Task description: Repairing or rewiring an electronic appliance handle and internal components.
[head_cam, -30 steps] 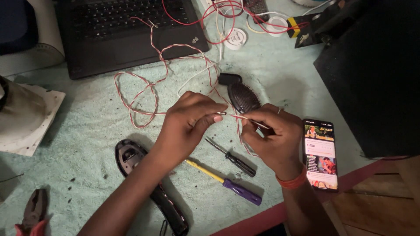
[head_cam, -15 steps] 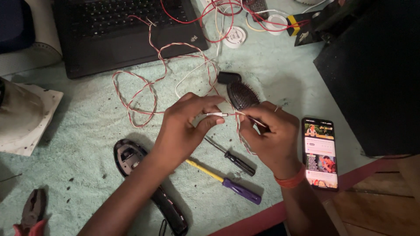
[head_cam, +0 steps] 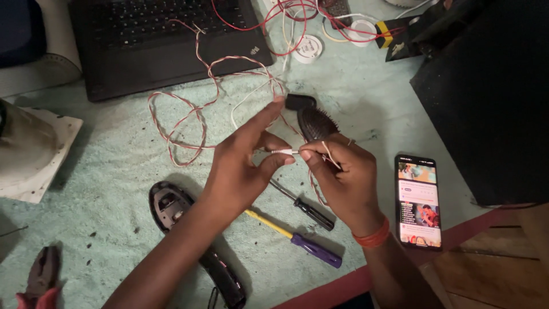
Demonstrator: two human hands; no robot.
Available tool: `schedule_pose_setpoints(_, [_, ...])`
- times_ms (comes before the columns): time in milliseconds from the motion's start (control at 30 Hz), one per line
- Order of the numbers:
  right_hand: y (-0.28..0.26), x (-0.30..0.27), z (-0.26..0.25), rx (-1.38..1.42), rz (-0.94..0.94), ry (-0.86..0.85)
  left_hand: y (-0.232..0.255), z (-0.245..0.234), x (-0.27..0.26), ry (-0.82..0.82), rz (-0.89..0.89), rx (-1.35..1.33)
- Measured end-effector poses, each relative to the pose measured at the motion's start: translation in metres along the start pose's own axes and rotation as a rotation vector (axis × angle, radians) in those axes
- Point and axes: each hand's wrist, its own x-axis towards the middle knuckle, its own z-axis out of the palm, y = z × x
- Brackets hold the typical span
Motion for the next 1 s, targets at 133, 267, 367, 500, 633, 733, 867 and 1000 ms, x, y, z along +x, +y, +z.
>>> schedule_pose_setpoints(133, [-0.001,-0.002,0.004,0.161,0.179,-0.026,0.005,-0.001,-0.001,-0.003,0.002,-0.010])
schedule_pose_setpoints(267, [0.003,-0.004,0.007,0.146,0.199,-0.007,0.006,-0.003,0.000,-0.035,-0.056,0.071])
schedule_pose_setpoints(367, [0.012,-0.006,0.005,0.109,0.142,0.001,0.001,-0.001,-0.003,-0.027,0.039,0.074])
schedule_pose_setpoints(500, [0.008,-0.001,0.001,0.068,0.065,-0.026,0.010,-0.004,0.003,0.019,0.043,0.108])
schedule_pose_setpoints(633, [-0.003,0.001,-0.003,0.189,0.230,-0.052,-0.009,-0.003,0.001,0.060,0.091,0.219])
schedule_pose_setpoints(733, [-0.002,-0.004,0.000,0.179,0.209,0.012,-0.014,0.000,0.000,0.083,0.099,0.228])
schedule_pose_setpoints(867, [-0.001,-0.005,0.009,-0.175,-0.070,0.078,-0.035,0.011,-0.004,0.123,-0.135,-0.106])
schedule_pose_setpoints(1000, [0.007,-0.001,0.017,-0.281,-0.230,0.083,-0.068,0.023,-0.009,0.054,-0.263,-0.413])
